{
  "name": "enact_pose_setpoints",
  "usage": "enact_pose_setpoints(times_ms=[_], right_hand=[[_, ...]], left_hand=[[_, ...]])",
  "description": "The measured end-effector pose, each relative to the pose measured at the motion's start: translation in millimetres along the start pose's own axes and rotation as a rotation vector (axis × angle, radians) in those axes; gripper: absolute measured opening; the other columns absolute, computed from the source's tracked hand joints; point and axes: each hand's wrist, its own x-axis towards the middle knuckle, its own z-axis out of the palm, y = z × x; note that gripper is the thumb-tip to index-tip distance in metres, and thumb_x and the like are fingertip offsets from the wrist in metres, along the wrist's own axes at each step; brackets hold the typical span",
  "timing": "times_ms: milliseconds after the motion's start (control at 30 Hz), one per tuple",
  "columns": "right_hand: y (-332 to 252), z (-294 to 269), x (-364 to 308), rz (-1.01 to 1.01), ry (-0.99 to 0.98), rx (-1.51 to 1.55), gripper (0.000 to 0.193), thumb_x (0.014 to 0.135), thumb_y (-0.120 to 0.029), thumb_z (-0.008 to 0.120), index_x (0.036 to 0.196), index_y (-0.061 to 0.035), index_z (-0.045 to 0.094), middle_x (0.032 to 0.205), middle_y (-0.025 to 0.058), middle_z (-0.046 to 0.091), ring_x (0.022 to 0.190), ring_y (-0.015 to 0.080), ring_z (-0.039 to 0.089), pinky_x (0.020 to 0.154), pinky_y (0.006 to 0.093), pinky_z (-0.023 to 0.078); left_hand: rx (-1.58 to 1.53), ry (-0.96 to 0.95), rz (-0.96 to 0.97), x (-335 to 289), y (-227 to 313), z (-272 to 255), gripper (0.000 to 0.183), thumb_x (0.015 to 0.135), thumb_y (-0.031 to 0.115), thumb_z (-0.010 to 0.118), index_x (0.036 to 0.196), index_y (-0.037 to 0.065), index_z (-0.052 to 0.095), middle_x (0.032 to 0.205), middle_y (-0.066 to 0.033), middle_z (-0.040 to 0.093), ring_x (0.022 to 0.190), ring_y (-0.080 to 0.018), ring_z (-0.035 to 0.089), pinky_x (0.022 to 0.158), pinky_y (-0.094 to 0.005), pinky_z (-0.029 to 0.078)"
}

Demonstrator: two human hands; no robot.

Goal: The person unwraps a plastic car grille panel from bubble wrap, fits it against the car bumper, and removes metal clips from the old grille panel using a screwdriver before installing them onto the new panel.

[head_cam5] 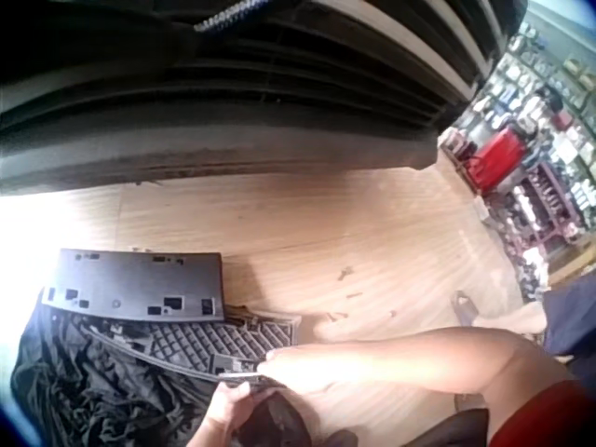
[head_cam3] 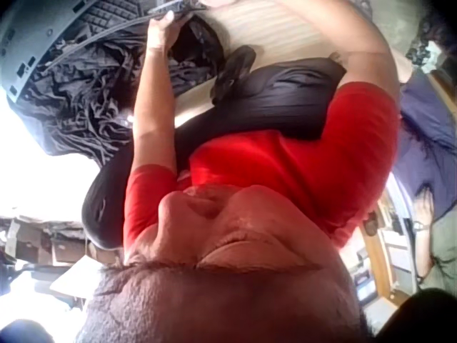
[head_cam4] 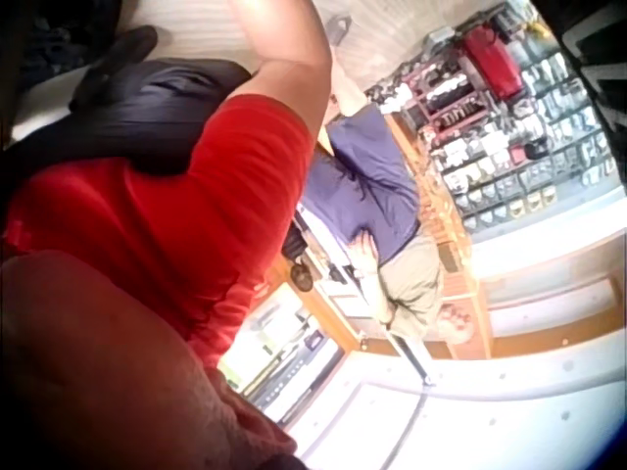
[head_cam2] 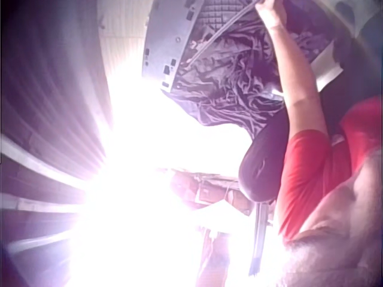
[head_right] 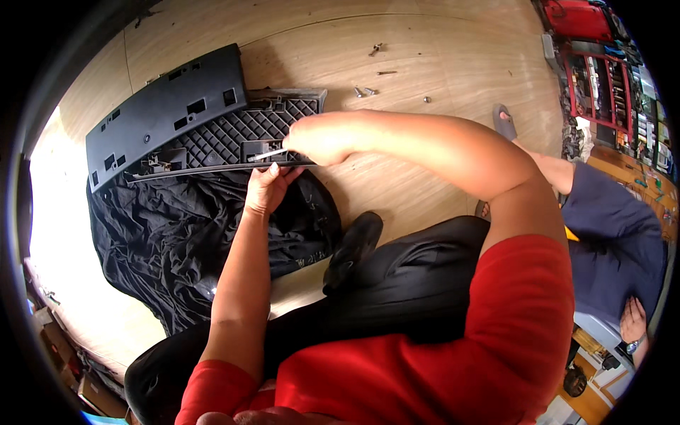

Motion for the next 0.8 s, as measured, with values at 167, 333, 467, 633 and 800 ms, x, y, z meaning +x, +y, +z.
enact_pose_setpoints(times_ms=[167, 333, 467, 633, 800], right_hand=[[-15, -4, -5, 0.044, 0.039, -0.309, 0.024, 0.094, -0.016, 0.047, 0.110, -0.0062, 0.063, 0.091, 0.0187, 0.064, 0.087, 0.0302, 0.067, 0.071, 0.0444, 0.054], [-19, 1, -1, 0.033, 0.109, -0.462, 0.024, 0.093, -0.017, 0.049, 0.110, -0.0106, 0.064, 0.076, 0.0125, 0.065, 0.073, 0.0303, 0.068, 0.057, 0.0409, 0.054], [-20, 2, 2, 0.046, 0.131, -0.484, 0.025, 0.093, -0.019, 0.049, 0.111, -0.0115, 0.064, 0.077, 0.0127, 0.066, 0.075, 0.0283, 0.068, 0.059, 0.0400, 0.055], [-18, -1, 3, 0.034, 0.134, -0.534, 0.028, 0.092, -0.019, 0.050, 0.115, -0.0136, 0.064, 0.078, 0.0110, 0.066, 0.077, 0.0255, 0.069, 0.060, 0.0374, 0.055], [-21, -14, 6, 0.050, 0.063, -0.526, 0.029, 0.092, -0.018, 0.050, 0.117, -0.0151, 0.064, 0.079, 0.0099, 0.067, 0.077, 0.0252, 0.069, 0.060, 0.0364, 0.055]], left_hand=[[0.000, 0.033, -0.002, -1, 5, 12, 0.030, 0.081, 0.013, 0.075, 0.107, 0.007, 0.062, 0.103, -0.0036, 0.067, 0.100, -0.0198, 0.063, 0.095, -0.0475, 0.050], [0.005, 0.031, 0.008, 0, 3, 11, 0.026, 0.084, 0.013, 0.072, 0.108, 0.007, 0.061, 0.104, -0.0040, 0.067, 0.100, -0.0196, 0.063, 0.093, -0.0457, 0.051], [0.020, 0.085, -0.001, 2, 0, 7, 0.024, 0.087, 0.012, 0.069, 0.108, 0.007, 0.060, 0.106, -0.0043, 0.066, 0.101, -0.0199, 0.064, 0.091, -0.0433, 0.053], [0.035, 0.117, 0.006, 4, -3, 7, 0.026, 0.087, 0.014, 0.069, 0.110, 0.007, 0.059, 0.108, -0.0049, 0.065, 0.101, -0.0208, 0.064, 0.090, -0.0422, 0.054], [0.020, 0.115, 0.034, 4, -2, 10, 0.032, 0.088, 0.015, 0.069, 0.116, 0.007, 0.057, 0.111, -0.0054, 0.064, 0.103, -0.0217, 0.063, 0.089, -0.0416, 0.053]])
